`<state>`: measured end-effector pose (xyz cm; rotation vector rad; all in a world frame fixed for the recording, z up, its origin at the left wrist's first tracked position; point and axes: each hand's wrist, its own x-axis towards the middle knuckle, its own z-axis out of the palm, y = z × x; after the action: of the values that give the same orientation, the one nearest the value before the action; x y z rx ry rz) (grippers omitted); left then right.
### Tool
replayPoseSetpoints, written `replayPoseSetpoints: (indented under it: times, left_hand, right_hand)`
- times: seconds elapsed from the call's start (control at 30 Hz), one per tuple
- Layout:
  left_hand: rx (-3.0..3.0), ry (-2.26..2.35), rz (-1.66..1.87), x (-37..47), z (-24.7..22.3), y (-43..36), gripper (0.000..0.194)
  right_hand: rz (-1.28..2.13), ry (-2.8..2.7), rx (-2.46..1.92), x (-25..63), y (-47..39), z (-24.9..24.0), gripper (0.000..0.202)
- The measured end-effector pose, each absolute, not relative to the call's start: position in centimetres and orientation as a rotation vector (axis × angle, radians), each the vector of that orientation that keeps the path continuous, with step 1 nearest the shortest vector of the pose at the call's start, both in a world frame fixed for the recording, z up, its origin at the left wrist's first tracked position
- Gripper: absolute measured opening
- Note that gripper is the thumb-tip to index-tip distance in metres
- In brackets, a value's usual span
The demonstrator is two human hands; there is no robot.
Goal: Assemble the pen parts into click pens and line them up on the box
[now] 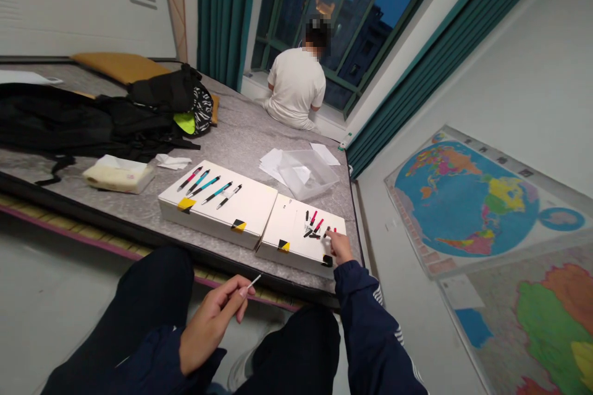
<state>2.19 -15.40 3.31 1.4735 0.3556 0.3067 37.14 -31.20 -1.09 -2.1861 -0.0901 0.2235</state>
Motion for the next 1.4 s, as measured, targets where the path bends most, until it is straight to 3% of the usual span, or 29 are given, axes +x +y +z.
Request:
replayPoseSetpoints:
  times: [0.23,0.43,0.6,0.8,1.0,1.4]
  left_hand:
    - [1.451,0.347,0.28,2.6,2.9,-16.2,0.031]
    - [1.432,0.293,0.233,3.2,1.7,-17.3,0.031]
    - [1.481,0.299,0.207,3.4,1.5,-17.9,0.028]
    - [1.519,0.283,0.18,3.1,0.8,-18.1,0.024]
    - [1.577,0.251,0.239,2.2,2.1,-17.9,0.019]
    - [1.382,0.254,0.38,0.4,4.3,-17.5,0.016]
  right_hand:
    - [0.297,0.014,-1.605,28.5,-35.1,-1.9,0.044]
    - [0.503,-0.025,-1.427,19.2,-34.5,-2.4,0.035]
    - [0.63,-0.363,-1.585,15.0,-33.7,-0.3,0.025]
    - [0.48,-0.717,-1.953,12.8,-33.3,3.7,0.01]
    - [0.428,-0.88,-2.04,11.2,-32.7,5.8,0.004]
    - [0.606,-0.719,-1.685,9.4,-32.2,5.5,0.029]
